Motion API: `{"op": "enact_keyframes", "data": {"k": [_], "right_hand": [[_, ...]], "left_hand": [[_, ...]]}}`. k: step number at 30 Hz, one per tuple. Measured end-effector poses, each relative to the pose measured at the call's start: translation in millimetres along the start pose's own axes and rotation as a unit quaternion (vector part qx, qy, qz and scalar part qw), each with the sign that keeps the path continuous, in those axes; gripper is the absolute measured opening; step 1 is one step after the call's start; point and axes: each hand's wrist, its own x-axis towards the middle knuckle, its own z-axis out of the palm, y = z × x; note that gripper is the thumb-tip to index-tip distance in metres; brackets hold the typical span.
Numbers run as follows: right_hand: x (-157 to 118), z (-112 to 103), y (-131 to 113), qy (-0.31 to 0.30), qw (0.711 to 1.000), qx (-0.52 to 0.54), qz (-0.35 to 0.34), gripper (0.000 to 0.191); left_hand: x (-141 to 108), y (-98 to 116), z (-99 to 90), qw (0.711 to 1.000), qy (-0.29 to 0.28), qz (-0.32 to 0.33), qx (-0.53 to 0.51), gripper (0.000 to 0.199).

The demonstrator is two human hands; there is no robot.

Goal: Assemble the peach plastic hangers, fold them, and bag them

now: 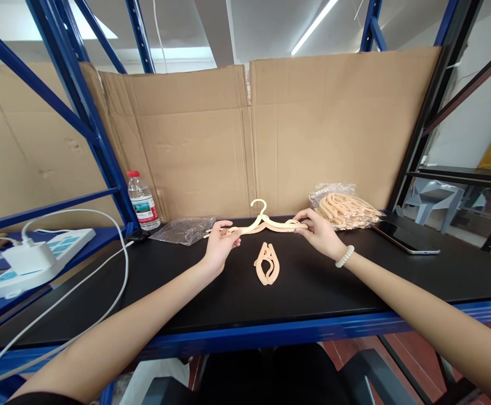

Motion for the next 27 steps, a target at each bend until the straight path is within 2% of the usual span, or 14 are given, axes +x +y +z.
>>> {"op": "enact_keyframes", "data": {"k": [3,6,9,12,14,17,20,23,25,27], "right_hand": [[2,-3,2,0.015,0.984,0.164,0.075,0.029],[5,-9,5,0.047,0.942,0.308,0.125,0.036],[8,-13,7,0.092,0.908,0.381,0.146,0.036],[9,-12,4,0.115,0.892,0.406,0.162,0.027],[7,-7,-2,0.110,0.893,0.404,0.167,0.025],[1,3,-15,0.096,0.913,0.367,0.150,0.027],[-7,14,-32,0.021,0.945,0.307,0.108,0.032],[-13,24,-46,-0.085,0.959,0.264,0.052,0.040],[-16,27,-50,-0.115,0.962,0.248,0.022,0.045],[-18,29,-51,-0.113,0.968,0.224,0.004,0.047]], "left_hand": [[1,1,0.2,1.000,0.004,-0.007,-0.010,0.041],[-1,6,1.4,1.000,-0.009,-0.013,-0.023,0.044],[-3,13,2.5,0.999,-0.024,-0.020,-0.045,0.045],[-5,18,3.5,0.997,-0.043,-0.013,-0.055,0.040],[-7,18,4.6,0.997,-0.068,-0.011,-0.047,0.035],[-11,14,8.0,0.994,-0.105,-0.015,-0.030,0.032],[-17,9,12.1,0.990,-0.137,-0.022,-0.020,0.031],[-21,7,15.1,0.987,-0.155,-0.024,-0.022,0.031],[-23,7,16.1,0.986,-0.163,-0.020,-0.028,0.032],[-25,8,16.9,0.985,-0.169,-0.019,-0.029,0.031]]}}
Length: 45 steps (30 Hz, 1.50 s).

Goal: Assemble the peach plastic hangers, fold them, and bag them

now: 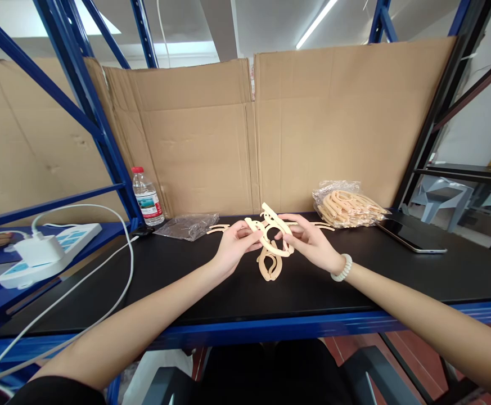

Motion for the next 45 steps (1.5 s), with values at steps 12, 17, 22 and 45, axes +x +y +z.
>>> {"op": "enact_keyframes", "data": {"k": [12,17,22,45], "right_hand": [[-5,-3,10,0.039,0.979,-0.186,-0.071,0.022],[-6,-2,10,0.029,0.971,-0.219,-0.087,0.023],[-8,-1,5,-0.013,0.967,-0.233,-0.100,0.022],[10,-3,-3,-0.052,0.993,-0.061,0.086,0.027]], "left_hand": [[-3,0,2.3,0.998,-0.011,0.025,0.053,0.025],[-3,-1,2.8,0.995,-0.027,0.050,0.077,0.023],[-3,-1,2.6,0.994,-0.054,0.042,0.088,0.026],[-13,-2,18.1,0.980,-0.140,-0.069,0.125,0.041]]}}
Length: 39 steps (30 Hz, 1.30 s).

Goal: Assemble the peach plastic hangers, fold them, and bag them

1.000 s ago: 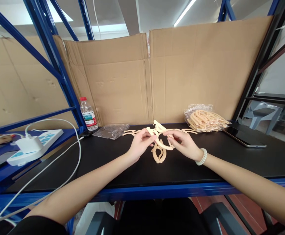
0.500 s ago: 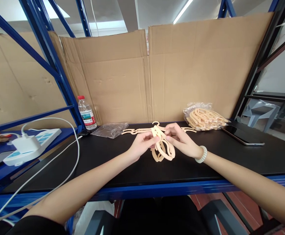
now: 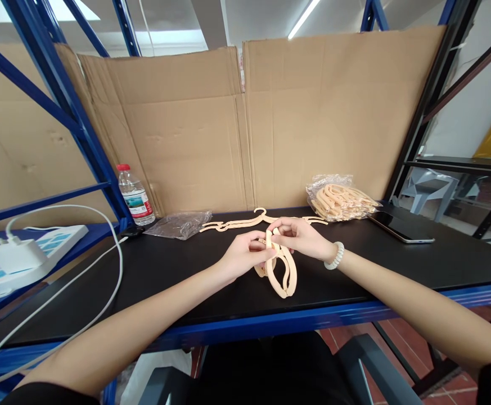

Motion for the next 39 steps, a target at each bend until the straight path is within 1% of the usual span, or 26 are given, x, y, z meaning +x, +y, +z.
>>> {"op": "enact_keyframes", "data": {"k": [5,8,10,12,14,15,17,19,21,23,24,26,28,29,31,33,35,37,39], "right_hand": [[0,-5,2,-0.012,0.997,0.067,0.039,0.029],[0,-14,7,0.008,0.992,0.098,0.077,0.031],[0,-22,13,0.026,0.988,0.107,0.110,0.031],[1,-31,20,0.031,0.984,0.096,0.148,0.028],[2,-37,29,0.029,0.983,0.057,0.173,0.022],[3,-38,33,0.031,0.984,0.021,0.172,0.019],[5,-37,41,0.041,0.986,-0.084,0.140,0.014],[8,-33,47,0.040,0.971,-0.213,0.097,0.014],[9,-27,51,0.028,0.945,-0.317,0.073,0.016],[9,-23,51,0.014,0.927,-0.370,0.066,0.018],[9,-22,49,0.010,0.923,-0.380,0.065,0.019],[7,-26,43,0.005,0.928,-0.369,0.059,0.019],[3,-34,32,-0.018,0.942,-0.333,0.037,0.021],[0,-40,27,-0.039,0.949,-0.313,0.022,0.027],[-6,-50,18,-0.117,0.953,-0.279,-0.005,0.051],[-10,-57,13,-0.213,0.943,-0.257,-0.009,0.078],[-12,-57,12,-0.282,0.925,-0.253,-0.009,0.095],[-12,-54,13,-0.303,0.915,-0.266,-0.010,0.098],[-11,-49,13,-0.291,0.915,-0.280,-0.004,0.094]], "left_hand": [[0,-1,-0.4,1.000,0.003,0.011,-0.026,0.052],[4,-7,-6.8,0.999,0.012,0.045,-0.028,0.049],[6,-11,-13.5,0.997,0.017,0.081,0.005,0.042],[9,-15,-20.3,0.990,0.022,0.119,0.074,0.036],[10,-17,-25.4,0.974,0.024,0.153,0.167,0.034],[9,-17,-26.9,0.962,0.019,0.167,0.214,0.033],[8,-15,-28.1,0.934,-0.001,0.187,0.305,0.033],[5,-14,-27.3,0.902,-0.032,0.199,0.382,0.036],[3,-13,-25.5,0.874,-0.071,0.212,0.432,0.044],[0,-12,-23.4,0.850,-0.116,0.226,0.461,0.052],[-2,-11,-22.5,0.841,-0.135,0.228,0.472,0.053],[-4,-10,-21.2,0.826,-0.160,0.221,0.494,0.053],[-6,-8,-20.8,0.817,-0.172,0.205,0.510,0.054],[-7,-8,-20.9,0.815,-0.177,0.198,0.515,0.054],[-8,-7,-21.5,0.812,-0.186,0.190,0.519,0.055],[-8,-7,-22.3,0.811,-0.194,0.192,0.517,0.056],[-8,-6,-22.8,0.811,-0.202,0.197,0.513,0.054],[-8,-6,-23.3,0.813,-0.209,0.195,0.507,0.050],[-8,-6,-24.2,0.817,-0.212,0.187,0.502,0.047]]}}
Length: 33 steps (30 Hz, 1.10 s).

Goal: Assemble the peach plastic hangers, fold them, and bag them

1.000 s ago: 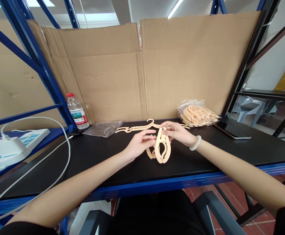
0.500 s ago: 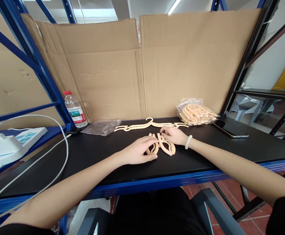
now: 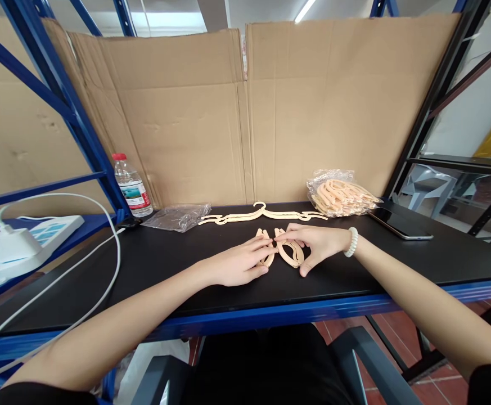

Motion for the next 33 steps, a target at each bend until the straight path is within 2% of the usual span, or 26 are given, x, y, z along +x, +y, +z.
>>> {"op": "enact_keyframes", "data": {"k": [6,11,14,18,19,22,26,29,33], "right_hand": [[5,5,-2,0.038,0.999,0.001,-0.002,0.080],[11,11,4,0.071,0.997,0.017,-0.011,0.082],[10,7,5,0.101,0.995,0.023,-0.012,0.082],[1,-9,12,0.215,0.976,0.022,0.022,0.044],[-2,-14,17,0.247,0.968,0.012,0.037,0.036],[-7,-23,37,0.302,0.946,-0.035,0.112,0.025],[-4,-23,61,0.310,0.924,-0.100,0.201,0.020],[4,-12,71,0.294,0.923,-0.143,0.203,0.025],[14,5,78,0.290,0.921,-0.195,0.170,0.037]], "left_hand": [[-1,-6,-1.5,0.999,0.020,0.003,-0.025,0.047],[-2,-12,-3.4,0.999,0.036,0.003,-0.035,0.047],[-2,-21,-12.6,0.998,0.050,-0.021,-0.027,0.050],[-9,-49,-34.3,0.980,0.172,-0.103,0.014,0.042],[-12,-57,-39.1,0.973,0.182,-0.141,0.034,0.040],[-20,-78,-45.9,0.957,0.147,-0.229,0.097,0.035],[-21,-88,-37.9,0.949,0.112,-0.262,0.134,0.035],[-18,-87,-28.6,0.943,0.103,-0.282,0.145,0.037],[-16,-87,-22.7,0.936,0.103,-0.311,0.130,0.037]]}}
